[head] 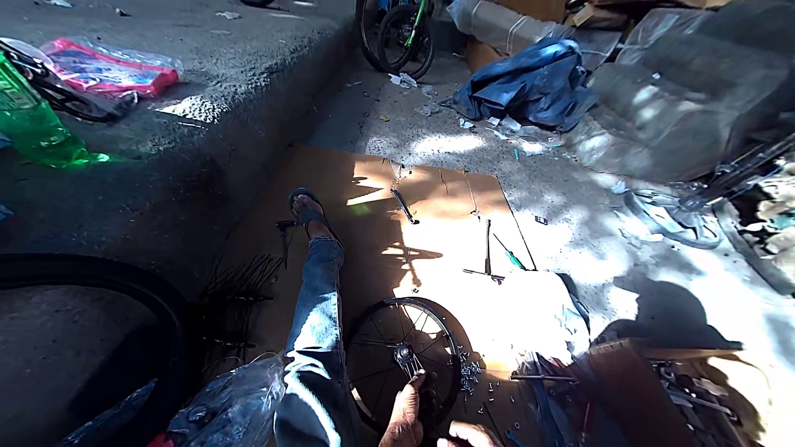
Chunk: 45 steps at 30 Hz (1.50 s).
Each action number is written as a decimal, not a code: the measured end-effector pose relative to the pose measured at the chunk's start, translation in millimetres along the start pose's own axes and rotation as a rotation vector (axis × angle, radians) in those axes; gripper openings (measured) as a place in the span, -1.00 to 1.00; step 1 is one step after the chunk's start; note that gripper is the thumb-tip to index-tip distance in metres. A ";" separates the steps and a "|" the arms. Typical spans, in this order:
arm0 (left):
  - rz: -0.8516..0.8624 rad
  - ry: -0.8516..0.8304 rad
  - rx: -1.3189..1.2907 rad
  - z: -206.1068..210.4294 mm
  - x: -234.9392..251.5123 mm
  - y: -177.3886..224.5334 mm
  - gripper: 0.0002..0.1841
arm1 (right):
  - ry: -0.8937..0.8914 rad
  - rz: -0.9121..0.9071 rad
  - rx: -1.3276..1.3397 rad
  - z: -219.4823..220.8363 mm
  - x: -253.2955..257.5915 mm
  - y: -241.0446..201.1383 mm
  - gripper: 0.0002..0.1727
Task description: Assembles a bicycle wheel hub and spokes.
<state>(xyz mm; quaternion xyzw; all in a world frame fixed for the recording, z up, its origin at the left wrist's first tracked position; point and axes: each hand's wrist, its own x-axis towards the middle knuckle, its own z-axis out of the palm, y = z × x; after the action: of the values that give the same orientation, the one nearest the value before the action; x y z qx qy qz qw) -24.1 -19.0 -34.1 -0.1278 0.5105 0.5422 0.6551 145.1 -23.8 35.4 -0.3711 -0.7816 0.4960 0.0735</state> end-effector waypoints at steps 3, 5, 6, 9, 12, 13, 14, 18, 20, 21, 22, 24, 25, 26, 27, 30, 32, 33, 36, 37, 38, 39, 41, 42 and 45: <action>0.031 0.026 -0.009 0.8 -2.9 0.3 -0.63 | 0.228 0.174 -0.284 -1.3 34.9 22.0 -0.52; 0.057 0.075 0.018 1.6 -2.6 -1.3 -0.65 | 0.136 0.241 -0.339 -2.6 63.0 38.3 -0.35; 0.065 0.106 0.031 2.3 -3.1 -2.7 -0.67 | 0.041 0.267 -0.309 -4.8 74.3 41.6 -0.33; 0.097 0.155 0.064 0.9 -3.3 -6.1 -0.69 | -0.205 0.276 -0.128 -19.5 99.5 45.9 -0.42; 0.100 0.183 0.082 1.0 -5.9 -3.9 -0.76 | -0.181 0.240 -0.257 -51.6 120.1 38.1 -0.66; 0.097 0.186 0.092 0.6 -5.6 -3.9 -0.77 | -0.076 0.243 -0.375 -61.1 125.5 33.8 -0.70; 0.097 0.187 0.105 -0.1 -4.7 -4.0 -0.78 | 0.074 0.230 -0.524 -66.4 129.6 30.8 -0.69; 0.082 0.183 0.118 -2.1 -2.0 -1.2 -0.80 | 0.395 0.091 -0.694 -56.4 139.9 36.1 -0.55; 0.081 0.170 0.120 -2.2 -3.6 -0.9 -0.80 | 0.152 0.153 -0.425 -40.0 133.5 31.7 -0.64; 0.088 0.166 0.125 -1.9 -4.4 -0.9 -0.78 | 0.001 0.180 -0.252 -32.0 132.8 35.4 -0.58; 0.103 0.169 0.134 -1.5 -5.7 -1.3 -0.77 | -0.098 0.170 -0.092 -22.3 133.4 43.4 -0.55; 0.124 0.186 0.160 -2.4 -8.2 -2.2 -0.79 | -0.172 0.126 0.131 -6.9 134.7 57.5 -0.61; 0.124 0.197 0.179 -4.1 -9.3 -2.4 -0.79 | -0.173 0.129 0.161 -4.3 135.4 61.1 -0.65; 0.116 0.212 0.200 -5.4 -10.3 -2.4 -0.79 | -0.171 0.153 0.127 -5.7 136.9 62.0 -0.67; 0.113 0.224 0.210 -6.0 -10.5 -2.4 -0.79 | -0.162 0.182 0.031 -11.0 139.7 60.0 -0.67; 0.105 0.202 0.171 -5.9 -10.9 -4.0 -0.65 | -0.098 0.228 -0.361 -35.0 148.2 38.4 -0.65; 0.113 0.199 0.138 -3.2 -10.2 -5.9 -0.58 | 0.053 0.170 -0.548 -38.3 152.1 32.7 -0.65; 0.119 0.208 0.131 -2.9 -9.9 -7.7 -0.57 | 0.161 0.093 -0.632 -33.7 152.5 36.5 -0.62; 0.141 0.234 0.154 -0.3 -11.7 -9.9 -0.62 | 0.199 0.000 -0.598 -21.6 146.5 39.0 -0.62; 0.156 0.242 0.163 0.0 -11.5 -10.5 -0.66 | 0.091 0.060 -0.452 -18.6 143.9 37.3 -0.62; 0.169 0.245 0.159 -1.2 -11.1 -11.8 -0.69 | -0.014 0.113 -0.261 -13.8 142.5 39.9 -0.57; 0.177 0.235 0.140 -2.6 -10.3 -12.6 -0.71 | -0.085 0.138 -0.055 -7.3 141.8 45.2 -0.53; 0.179 0.209 0.095 -2.3 -9.2 -12.6 -0.74 | -0.107 0.145 0.179 7.0 141.4 55.8 -0.58; 0.168 0.198 0.084 -3.8 -8.5 -12.6 -0.74 | -0.092 0.153 0.194 12.4 141.2 58.9 -0.62; 0.141 0.213 0.129 -10.4 -7.1 -9.8 -0.69 | -0.069 0.240 0.093 9.4 140.1 55.3 -0.63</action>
<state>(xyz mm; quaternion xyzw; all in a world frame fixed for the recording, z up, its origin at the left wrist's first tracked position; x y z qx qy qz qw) -20.6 -34.3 -36.8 -0.1062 0.6186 0.5364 0.5643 68.6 73.7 -50.7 -0.4407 -0.7098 0.5496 0.0036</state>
